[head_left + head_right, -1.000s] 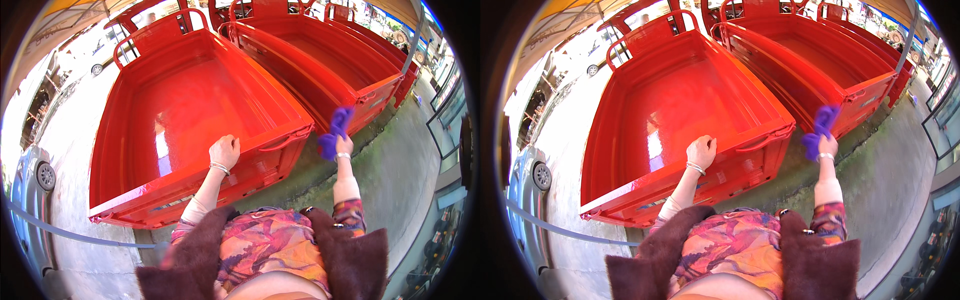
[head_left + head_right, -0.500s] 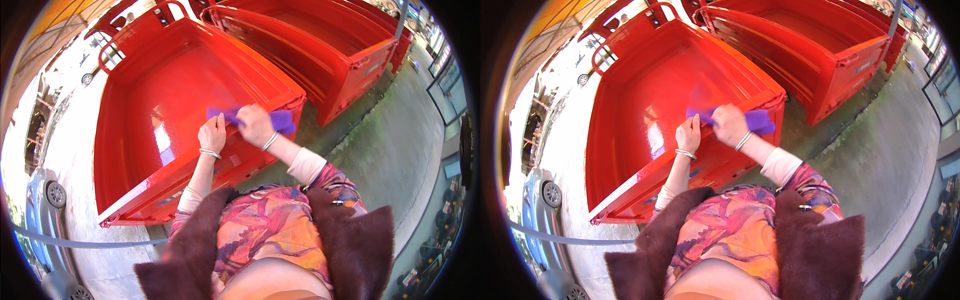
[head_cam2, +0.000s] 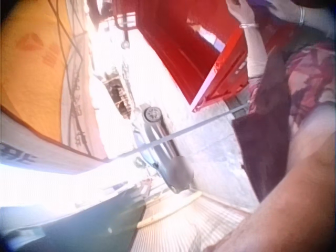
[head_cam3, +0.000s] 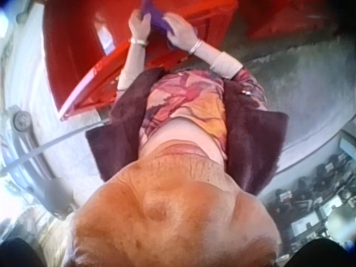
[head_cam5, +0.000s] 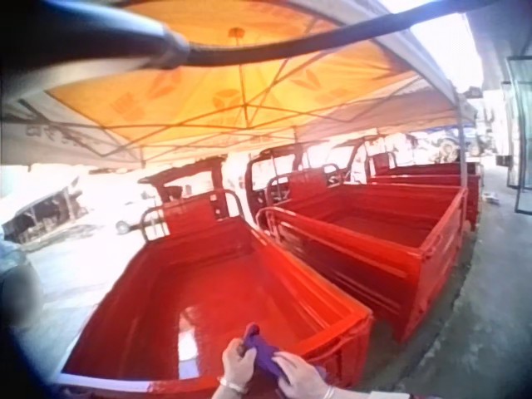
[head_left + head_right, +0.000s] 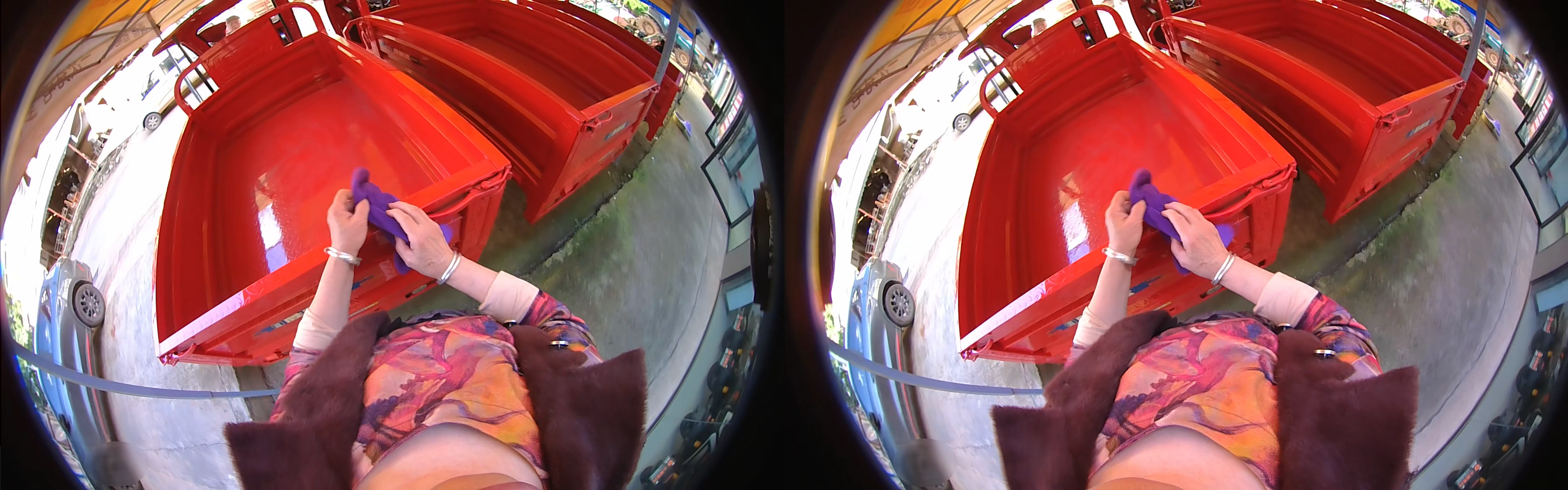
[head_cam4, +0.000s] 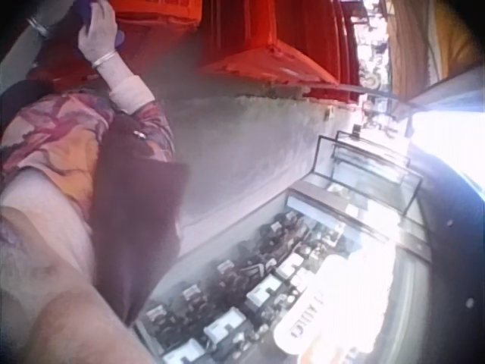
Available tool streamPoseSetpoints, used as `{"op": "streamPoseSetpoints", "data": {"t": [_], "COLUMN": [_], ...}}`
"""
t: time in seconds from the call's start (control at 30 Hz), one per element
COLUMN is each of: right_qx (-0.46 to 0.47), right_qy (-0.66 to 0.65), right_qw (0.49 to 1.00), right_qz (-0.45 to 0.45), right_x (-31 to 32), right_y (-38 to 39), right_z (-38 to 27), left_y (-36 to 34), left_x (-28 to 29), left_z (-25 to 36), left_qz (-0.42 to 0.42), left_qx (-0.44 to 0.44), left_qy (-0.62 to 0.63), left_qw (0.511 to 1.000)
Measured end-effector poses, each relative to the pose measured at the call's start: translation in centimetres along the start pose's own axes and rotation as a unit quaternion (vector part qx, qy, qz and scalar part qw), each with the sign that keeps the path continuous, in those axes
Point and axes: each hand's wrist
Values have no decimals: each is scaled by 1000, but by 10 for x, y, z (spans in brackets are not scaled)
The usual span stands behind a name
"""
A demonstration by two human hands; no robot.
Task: The person wipes the interior surfaces of a red three-wheeled cargo vehicle bed using a purple cloth. They systematically clean the side walls, floor, and rear panel, moving around the vehicle to reach different areas.
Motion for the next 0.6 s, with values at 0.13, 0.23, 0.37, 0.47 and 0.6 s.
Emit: {"op": "streamPoseSetpoints", "data": {"t": [0.13,0.23,0.37,0.47,0.6], "right_qx": [-160,-223,-337,-289,-177], "right_qy": [-118,-221,-470,-502,-285], "right_qw": [974,915,763,793,938], "right_qz": [-109,-254,-290,-189,-82], "right_x": [29,53,110,158,200], "right_y": [39,59,54,31,19], "right_z": [-6,-6,2,13,39], "left_y": [42,62,53,42,27], "left_x": [-8,-19,-35,-59,-95], "left_z": [27,66,125,155,166], "left_qz": [79,113,157,142,142], "left_qx": [-19,-90,-200,-242,-303], "left_qy": [153,68,14,63,17], "left_qw": [985,987,967,958,942]}}
Point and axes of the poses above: each hand's wrist, its own y-axis away from the middle knuckle, its own x-axis out of the back of the hand, z = x × y, and after that the axes turned 1 degree about y, right-handed
